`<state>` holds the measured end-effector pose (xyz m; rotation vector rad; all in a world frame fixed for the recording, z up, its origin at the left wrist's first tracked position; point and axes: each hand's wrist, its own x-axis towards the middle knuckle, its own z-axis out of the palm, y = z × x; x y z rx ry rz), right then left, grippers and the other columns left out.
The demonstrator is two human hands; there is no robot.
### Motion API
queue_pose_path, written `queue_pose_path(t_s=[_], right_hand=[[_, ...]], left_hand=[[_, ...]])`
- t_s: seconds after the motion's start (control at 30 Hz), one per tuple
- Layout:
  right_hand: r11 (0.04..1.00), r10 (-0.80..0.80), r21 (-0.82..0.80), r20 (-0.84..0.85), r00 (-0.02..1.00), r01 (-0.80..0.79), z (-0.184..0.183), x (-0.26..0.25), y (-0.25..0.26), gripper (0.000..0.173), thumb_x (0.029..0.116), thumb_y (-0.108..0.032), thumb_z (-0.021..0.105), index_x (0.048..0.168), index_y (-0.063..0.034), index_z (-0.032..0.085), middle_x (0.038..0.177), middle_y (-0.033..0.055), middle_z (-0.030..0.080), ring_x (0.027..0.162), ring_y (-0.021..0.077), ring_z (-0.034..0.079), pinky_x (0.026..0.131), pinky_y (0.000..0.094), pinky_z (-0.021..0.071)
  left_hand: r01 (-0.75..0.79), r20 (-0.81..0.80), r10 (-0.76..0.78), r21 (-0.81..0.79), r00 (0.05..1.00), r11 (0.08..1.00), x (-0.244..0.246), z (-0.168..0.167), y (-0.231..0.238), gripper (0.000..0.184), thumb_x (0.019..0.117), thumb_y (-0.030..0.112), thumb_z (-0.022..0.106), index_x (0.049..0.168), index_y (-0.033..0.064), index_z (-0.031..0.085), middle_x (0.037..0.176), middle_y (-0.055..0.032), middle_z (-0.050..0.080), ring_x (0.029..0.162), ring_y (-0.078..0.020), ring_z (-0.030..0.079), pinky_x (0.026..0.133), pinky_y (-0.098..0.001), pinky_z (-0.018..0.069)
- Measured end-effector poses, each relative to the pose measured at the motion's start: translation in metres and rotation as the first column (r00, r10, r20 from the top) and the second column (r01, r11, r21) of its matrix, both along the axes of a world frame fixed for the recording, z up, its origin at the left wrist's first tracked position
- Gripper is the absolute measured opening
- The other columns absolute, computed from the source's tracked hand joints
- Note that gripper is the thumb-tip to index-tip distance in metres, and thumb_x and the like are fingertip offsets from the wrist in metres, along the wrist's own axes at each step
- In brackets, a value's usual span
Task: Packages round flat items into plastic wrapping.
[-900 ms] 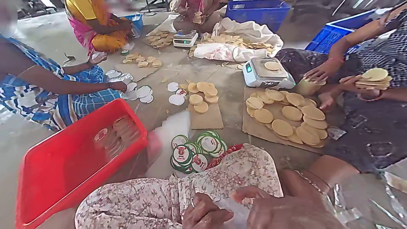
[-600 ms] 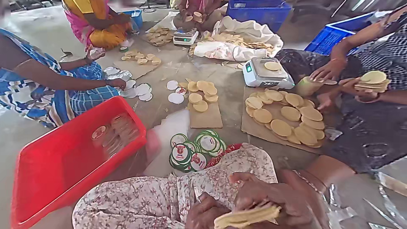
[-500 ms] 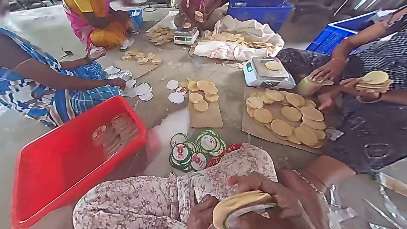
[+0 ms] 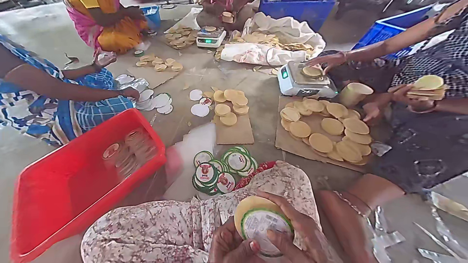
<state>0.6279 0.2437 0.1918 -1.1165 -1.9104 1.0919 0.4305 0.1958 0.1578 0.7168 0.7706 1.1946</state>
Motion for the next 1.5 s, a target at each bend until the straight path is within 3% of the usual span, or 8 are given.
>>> queue_pose_path(t_s=[0.17,0.33,0.53,0.7,0.87,1.0,1.23,1.5], right_hand=[[0.999,0.038,-0.023,0.017,0.999,-0.038,-0.003,0.017,0.006,0.061,0.0995,-0.044,0.062,0.145,-0.0043,0.055,0.122,0.0061,0.072,0.107,0.0084,0.07,0.093,0.0311,0.0588],[0.989,0.123,-0.075,-0.029,0.992,-0.125,-0.006,0.007,-0.003,0.042,0.1027,-0.026,0.061,0.138,-0.0032,0.06,0.122,0.0083,0.073,0.107,0.0086,0.071,0.093,0.0298,0.0592],[0.932,0.328,-0.205,0.128,0.936,-0.298,-0.009,-0.002,-0.02,0.053,0.1005,-0.026,0.065,0.146,-0.0022,0.053,0.126,0.0228,0.064,0.108,0.0343,0.068,0.088,0.0539,0.0574],[0.959,0.124,-0.258,0.001,0.992,-0.119,-0.016,-0.005,-0.024,0.063,0.0953,-0.018,0.071,0.151,0.0008,0.047,0.119,0.0119,0.074,0.103,0.0181,0.073,0.092,0.0402,0.0596],[0.975,-0.006,-0.22,-0.1,0.995,-0.016,-0.008,0.003,-0.011,0.063,0.0893,-0.019,0.078,0.144,-0.0033,0.05,0.103,0.0034,0.076,0.089,0.0091,0.074,0.08,0.0306,0.0633],[0.994,0.089,-0.058,-0.051,0.995,-0.092,-0.01,-0.006,-0.014,0.032,0.0978,-0.025,0.07,0.121,-0.003,0.069,0.106,0.0077,0.075,0.093,0.0072,0.071,0.084,0.026,0.0596],[0.998,0.003,-0.064,-0.242,0.97,-0.019,-0.01,0.013,-0.024,0.031,0.0954,-0.017,0.073,0.123,-0.0042,0.071,0.104,0.0041,0.075,0.088,0.0048,0.071,0.077,0.0233,0.0618],[0.983,0.177,-0.035,-0.095,0.98,-0.181,-0.016,0.014,-0.033,0.021,0.0995,-0.015,0.067,0.112,-0.0013,0.076,0.097,0.0105,0.075,0.089,0.0083,0.07,0.084,0.0237,0.0575]], left_hand=[[0.102,-0.016,-0.102,0.027,0.995,0.994,-0.005,-0.003,0.0,0.043,0.0936,-0.008,0.06,0.135,-0.0048,0.049,0.108,-0.0029,0.076,0.097,-0.0113,0.073,0.092,-0.0341,0.0592],[0.213,-0.068,-0.209,0.063,0.976,0.975,-0.007,-0.006,0.003,0.064,0.0928,-0.007,0.062,0.15,-0.0074,0.032,0.112,-0.0083,0.074,0.097,-0.014,0.073,0.09,-0.0367,0.06],[0.177,-0.292,-0.153,0.055,0.944,0.983,-0.005,-0.006,-0.002,0.072,0.091,-0.005,0.065,0.152,-0.0096,0.027,0.099,-0.0085,0.077,0.088,-0.0138,0.074,0.085,-0.0361,0.0612],[0.038,-0.36,0.052,0.238,0.932,0.971,0.002,-0.019,-0.005,0.067,0.0989,0.006,0.061,0.149,-0.0138,0.021,0.118,-0.014,0.067,0.104,-0.0164,0.068,0.092,-0.0362,0.0584],[0.141,-0.519,-0.017,0.202,0.855,0.969,-0.016,-0.016,-0.004,0.035,0.1037,0.022,0.057,0.118,-0.0097,0.063,0.097,-0.0095,0.074,0.089,-0.0095,0.07,0.083,-0.032,0.059],[0.119,-0.56,0.003,0.181,0.829,0.976,-0.011,-0.012,-0.01,0.028,0.1033,0.02,0.058,0.092,-0.0034,0.067,0.07,-0.0018,0.065,0.064,-0.0028,0.06,0.062,-0.0248,0.0518],[-0.084,-0.374,0.175,0.246,0.911,0.966,-0.01,-0.008,-0.009,0.025,0.1065,0.022,0.052,0.099,0.0082,0.072,0.085,0.0101,0.072,0.081,0.0063,0.066,0.076,-0.0187,0.0563],[0.314,-0.724,0.075,0.387,0.686,0.867,-0.022,0.001,-0.003,0.023,0.1017,0.01,0.054,0.097,-0.0033,0.072,0.071,-0.0135,0.068,0.063,-0.0172,0.066,0.061,-0.0346,0.0532]])
